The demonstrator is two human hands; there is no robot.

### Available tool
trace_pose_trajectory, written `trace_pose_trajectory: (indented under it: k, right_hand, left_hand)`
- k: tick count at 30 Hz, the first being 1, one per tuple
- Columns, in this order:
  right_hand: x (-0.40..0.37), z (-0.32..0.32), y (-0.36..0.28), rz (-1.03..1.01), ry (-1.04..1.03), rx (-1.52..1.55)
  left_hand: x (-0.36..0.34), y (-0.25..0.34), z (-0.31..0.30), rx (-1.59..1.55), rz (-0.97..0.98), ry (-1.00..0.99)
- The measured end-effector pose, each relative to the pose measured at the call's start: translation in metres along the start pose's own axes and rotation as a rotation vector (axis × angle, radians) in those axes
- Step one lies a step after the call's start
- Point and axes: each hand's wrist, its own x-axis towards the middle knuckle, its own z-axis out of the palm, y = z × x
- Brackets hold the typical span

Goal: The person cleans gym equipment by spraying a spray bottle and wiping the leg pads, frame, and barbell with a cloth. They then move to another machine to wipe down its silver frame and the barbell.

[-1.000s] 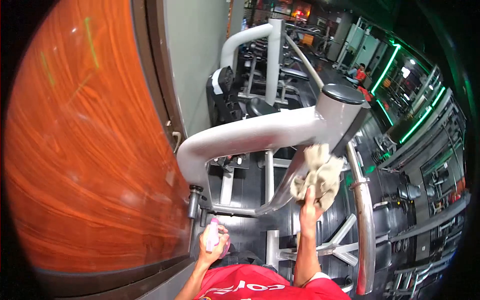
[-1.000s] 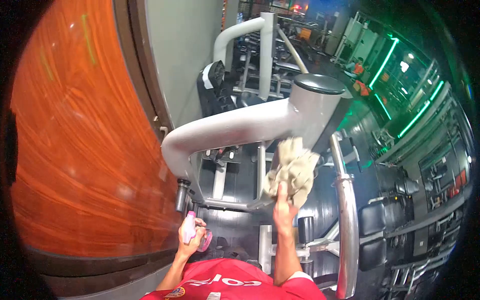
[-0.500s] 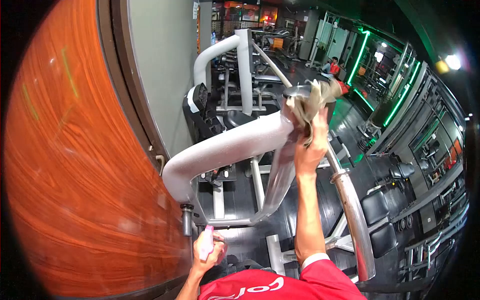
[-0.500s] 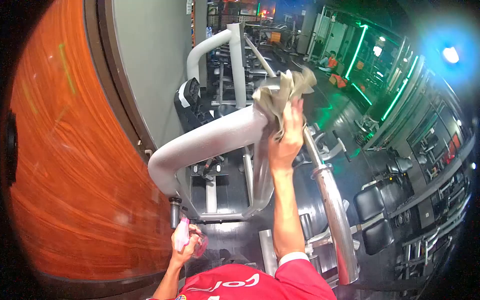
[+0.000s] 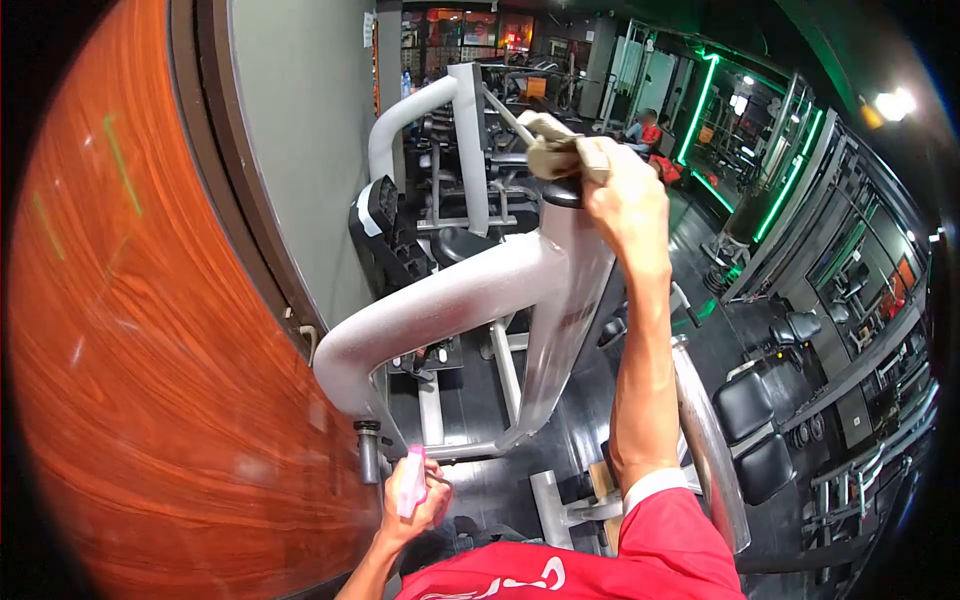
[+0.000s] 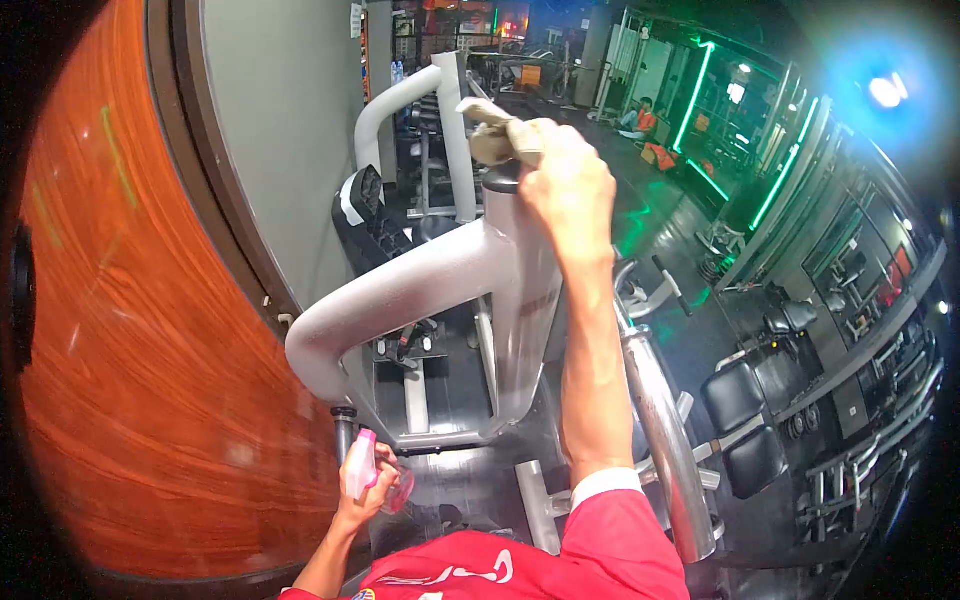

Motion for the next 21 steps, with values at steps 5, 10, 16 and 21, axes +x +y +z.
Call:
trace_pose_trajectory:
  k: [5,10,16,21]
  right_hand:
    - [-0.006,-0.003,-0.030,-0.263,-0.244,0.092]
    - [0.010,-0.019,0.007,0.089,-0.092,-0.077]
    - [-0.014,0.004,-0.025,-0.231,-0.103,0.181]
    - [-0.022,-0.004,-0.001,-0.139,0.133,0.214]
  left_hand:
    - [0.019,0.004,-0.001,-0.065,0.083,-0.052]
    - [0.026,0.018,0.004,-0.176,0.142,-0.168]
    - [0.031,0.022,0.004,-0.044,0.155,-0.243]
    - [0.028,0.018,0.001,-0.060,0.140,-0.220]
